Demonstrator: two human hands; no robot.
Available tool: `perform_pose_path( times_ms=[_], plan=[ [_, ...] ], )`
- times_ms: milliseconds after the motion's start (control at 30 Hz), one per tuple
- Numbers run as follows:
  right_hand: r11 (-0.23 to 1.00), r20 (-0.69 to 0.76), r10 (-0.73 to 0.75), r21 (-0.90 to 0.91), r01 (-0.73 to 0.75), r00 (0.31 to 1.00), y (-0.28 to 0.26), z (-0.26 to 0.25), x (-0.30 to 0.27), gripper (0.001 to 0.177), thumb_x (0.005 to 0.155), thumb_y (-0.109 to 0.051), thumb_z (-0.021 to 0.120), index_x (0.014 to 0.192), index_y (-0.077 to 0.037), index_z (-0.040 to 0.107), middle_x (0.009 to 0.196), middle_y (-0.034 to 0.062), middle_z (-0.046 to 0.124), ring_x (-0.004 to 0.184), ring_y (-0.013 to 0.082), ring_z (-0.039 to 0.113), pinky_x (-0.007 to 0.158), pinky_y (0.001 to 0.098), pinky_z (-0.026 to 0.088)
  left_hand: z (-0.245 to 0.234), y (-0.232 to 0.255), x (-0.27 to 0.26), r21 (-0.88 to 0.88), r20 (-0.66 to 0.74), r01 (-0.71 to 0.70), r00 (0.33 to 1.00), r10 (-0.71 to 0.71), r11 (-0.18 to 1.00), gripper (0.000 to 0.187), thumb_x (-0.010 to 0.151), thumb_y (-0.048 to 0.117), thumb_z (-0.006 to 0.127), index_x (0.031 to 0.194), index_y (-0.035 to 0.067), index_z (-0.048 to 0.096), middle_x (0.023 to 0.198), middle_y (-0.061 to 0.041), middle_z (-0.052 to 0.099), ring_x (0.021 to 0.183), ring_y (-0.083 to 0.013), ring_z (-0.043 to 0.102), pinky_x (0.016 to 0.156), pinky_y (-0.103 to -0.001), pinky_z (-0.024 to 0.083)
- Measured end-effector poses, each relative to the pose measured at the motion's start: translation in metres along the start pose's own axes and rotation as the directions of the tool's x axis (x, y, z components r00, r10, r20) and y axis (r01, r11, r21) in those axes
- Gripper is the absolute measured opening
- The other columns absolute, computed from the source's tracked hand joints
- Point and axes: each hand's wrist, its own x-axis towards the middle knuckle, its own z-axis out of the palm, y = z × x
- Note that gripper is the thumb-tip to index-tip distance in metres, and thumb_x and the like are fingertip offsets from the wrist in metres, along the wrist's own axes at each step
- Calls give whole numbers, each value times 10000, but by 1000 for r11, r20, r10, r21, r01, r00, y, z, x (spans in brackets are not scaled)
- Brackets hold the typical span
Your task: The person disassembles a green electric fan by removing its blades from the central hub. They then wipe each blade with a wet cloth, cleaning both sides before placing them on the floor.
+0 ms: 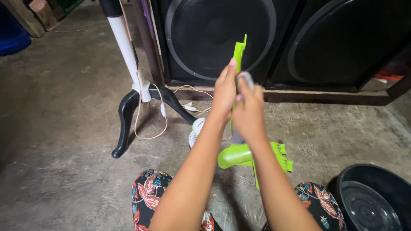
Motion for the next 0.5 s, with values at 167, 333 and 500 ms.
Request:
perform_pose_path(
  times_ms=[167,333,500],
  plan=[
    [999,-36,-26,-21,25,999,-8,-5,-1,526,886,97,530,1396,-9,602,1216,216,549,1126,377,609,970,406,491,7,7,-6,28,56,-1,998,-1,1000,488,1052,430,515,1312,40,651,1110,-79,626,1018,-167,570,874,-310,456],
    [993,-55,105,-52,-108,993,4,-28,35,493,930,88,494,1401,-20,594,1219,207,551,1103,363,622,963,402,495,8,2,-45,17,93,118,988,-119,993,431,1054,383,485,1329,92,643,1158,-99,660,1022,-214,580,886,-366,429],
    [981,-27,-58,-184,52,998,-10,-33,13,578,857,115,506,1404,-38,614,1231,223,547,1144,417,565,985,452,464,2,-6,-37,-94,103,86,992,-76,992,402,1037,351,459,1273,81,640,1152,-36,697,1060,-136,636,959,-299,481]
  ],
)
